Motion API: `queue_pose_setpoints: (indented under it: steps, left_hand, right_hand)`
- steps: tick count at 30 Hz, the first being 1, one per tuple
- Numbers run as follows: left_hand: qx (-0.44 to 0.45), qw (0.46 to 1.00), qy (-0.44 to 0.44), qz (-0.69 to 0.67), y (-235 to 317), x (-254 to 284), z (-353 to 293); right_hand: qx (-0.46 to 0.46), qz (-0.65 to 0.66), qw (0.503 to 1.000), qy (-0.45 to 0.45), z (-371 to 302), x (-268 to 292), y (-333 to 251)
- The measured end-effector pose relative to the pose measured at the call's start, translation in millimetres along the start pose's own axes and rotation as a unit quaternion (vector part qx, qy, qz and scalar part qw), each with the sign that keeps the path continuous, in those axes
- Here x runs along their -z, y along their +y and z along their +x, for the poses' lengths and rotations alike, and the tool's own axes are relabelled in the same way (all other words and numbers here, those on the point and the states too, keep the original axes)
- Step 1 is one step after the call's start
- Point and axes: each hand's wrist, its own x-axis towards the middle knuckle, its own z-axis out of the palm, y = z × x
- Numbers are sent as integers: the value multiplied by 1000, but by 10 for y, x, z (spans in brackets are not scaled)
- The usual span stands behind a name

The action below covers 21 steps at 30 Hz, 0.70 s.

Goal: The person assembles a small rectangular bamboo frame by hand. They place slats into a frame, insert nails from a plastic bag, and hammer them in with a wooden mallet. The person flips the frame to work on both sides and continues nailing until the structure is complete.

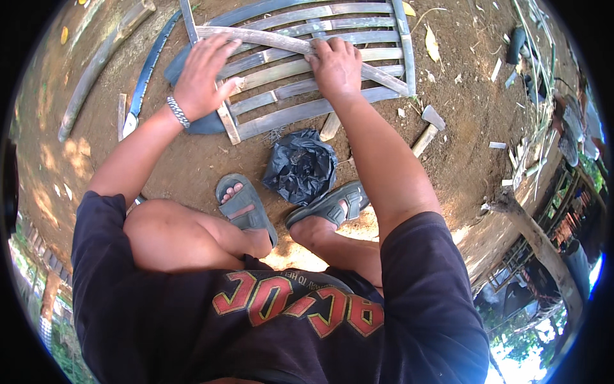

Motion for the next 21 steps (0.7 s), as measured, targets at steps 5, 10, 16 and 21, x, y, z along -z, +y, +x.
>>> queue_pose_setpoints:
  steps: [5, 10, 16, 21]
  left_hand:
    - [-35, 995, -84, 35, 217, -212, 360]
    - [-37, 996, -74, 30, 185, -376, 678]
    - [-57, 996, -52, 34, 160, -510, 809]
    - [-56, 997, -20, 44, 251, -588, 974]
  right_hand:
    - [-32, 148, 986, 73, -133, 165, 189]
    - [-136, 69, 986, 66, -535, 255, 760]
    - [-145, 61, 983, 91, -678, 159, 921]
    - [-161, 88, 976, 117, -474, 166, 779]
